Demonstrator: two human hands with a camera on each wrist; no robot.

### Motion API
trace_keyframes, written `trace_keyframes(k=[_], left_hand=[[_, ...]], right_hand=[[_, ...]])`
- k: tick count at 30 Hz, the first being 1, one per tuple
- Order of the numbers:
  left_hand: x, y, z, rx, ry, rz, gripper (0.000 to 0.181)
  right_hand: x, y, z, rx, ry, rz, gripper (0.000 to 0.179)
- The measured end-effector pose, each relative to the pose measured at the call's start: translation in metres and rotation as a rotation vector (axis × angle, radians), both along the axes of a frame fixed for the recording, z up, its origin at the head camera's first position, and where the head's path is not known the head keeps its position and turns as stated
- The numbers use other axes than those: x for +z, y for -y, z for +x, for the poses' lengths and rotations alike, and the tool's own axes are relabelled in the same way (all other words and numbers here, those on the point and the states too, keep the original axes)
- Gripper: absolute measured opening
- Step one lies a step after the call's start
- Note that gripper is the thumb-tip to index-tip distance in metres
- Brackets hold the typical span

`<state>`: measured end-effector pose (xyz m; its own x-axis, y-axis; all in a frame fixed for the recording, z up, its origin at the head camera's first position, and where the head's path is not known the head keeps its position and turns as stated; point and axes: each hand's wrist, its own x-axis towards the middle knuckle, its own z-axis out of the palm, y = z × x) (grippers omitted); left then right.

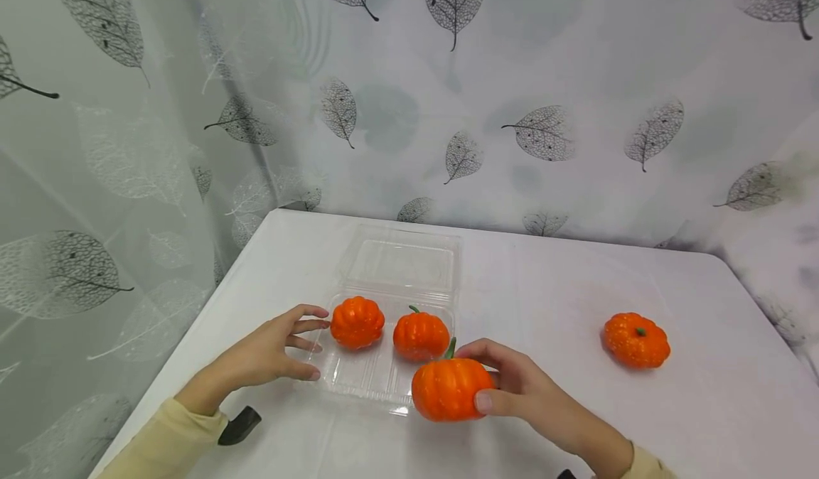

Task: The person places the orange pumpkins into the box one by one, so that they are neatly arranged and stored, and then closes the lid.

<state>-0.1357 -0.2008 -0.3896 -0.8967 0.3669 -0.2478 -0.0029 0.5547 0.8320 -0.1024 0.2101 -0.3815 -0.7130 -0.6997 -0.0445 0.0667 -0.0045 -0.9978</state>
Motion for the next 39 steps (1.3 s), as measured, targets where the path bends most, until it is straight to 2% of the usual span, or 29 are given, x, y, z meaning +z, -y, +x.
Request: trace_keyframes(k=[4, 7, 14, 19, 23, 27, 31, 35, 39], left_hand=[[-0.001, -0.001, -0.001, 0.003, -0.001, -0.005, 0.081], [-0.002, -0.001, -0.001, 0.006, 0.0, -0.004, 0.081], [-0.002, 0.0, -0.001, 0.012, -0.001, -0.003, 0.082], [-0.002, 0.001, -0.001, 0.007, -0.005, -0.005, 0.081], [-0.002, 0.002, -0.001, 0.0, -0.006, 0.005, 0.081], [-0.003, 0.003, -0.001, -0.003, -0.007, 0.014, 0.081], [-0.004, 0.003, -0.001, -0.004, -0.009, 0.023, 0.081], [-0.004, 0.003, -0.001, -0.004, -0.013, 0.023, 0.081], [-0.003, 0.004, -0.001, -0.01, -0.019, 0.016, 0.081]], right_hand=[[0.006, 0.014, -0.004, -0.043, 0.003, -0.031, 0.042], [0.015, 0.024, -0.008, -0.058, 0.014, -0.1, 0.043], [0.039, 0.044, -0.014, -0.035, 0.0, -0.246, 0.048], [0.05, 0.059, -0.018, -0.071, 0.03, -0.271, 0.043], [0.053, 0.075, -0.021, -0.14, 0.027, -0.228, 0.036], [0.051, 0.089, -0.024, -0.247, 0.001, -0.144, 0.029], [0.046, 0.099, -0.027, -0.351, -0.022, -0.027, 0.034], [0.041, 0.106, -0.029, -0.38, -0.057, 0.066, 0.035], [0.036, 0.113, -0.029, -0.366, -0.056, 0.111, 0.036]])
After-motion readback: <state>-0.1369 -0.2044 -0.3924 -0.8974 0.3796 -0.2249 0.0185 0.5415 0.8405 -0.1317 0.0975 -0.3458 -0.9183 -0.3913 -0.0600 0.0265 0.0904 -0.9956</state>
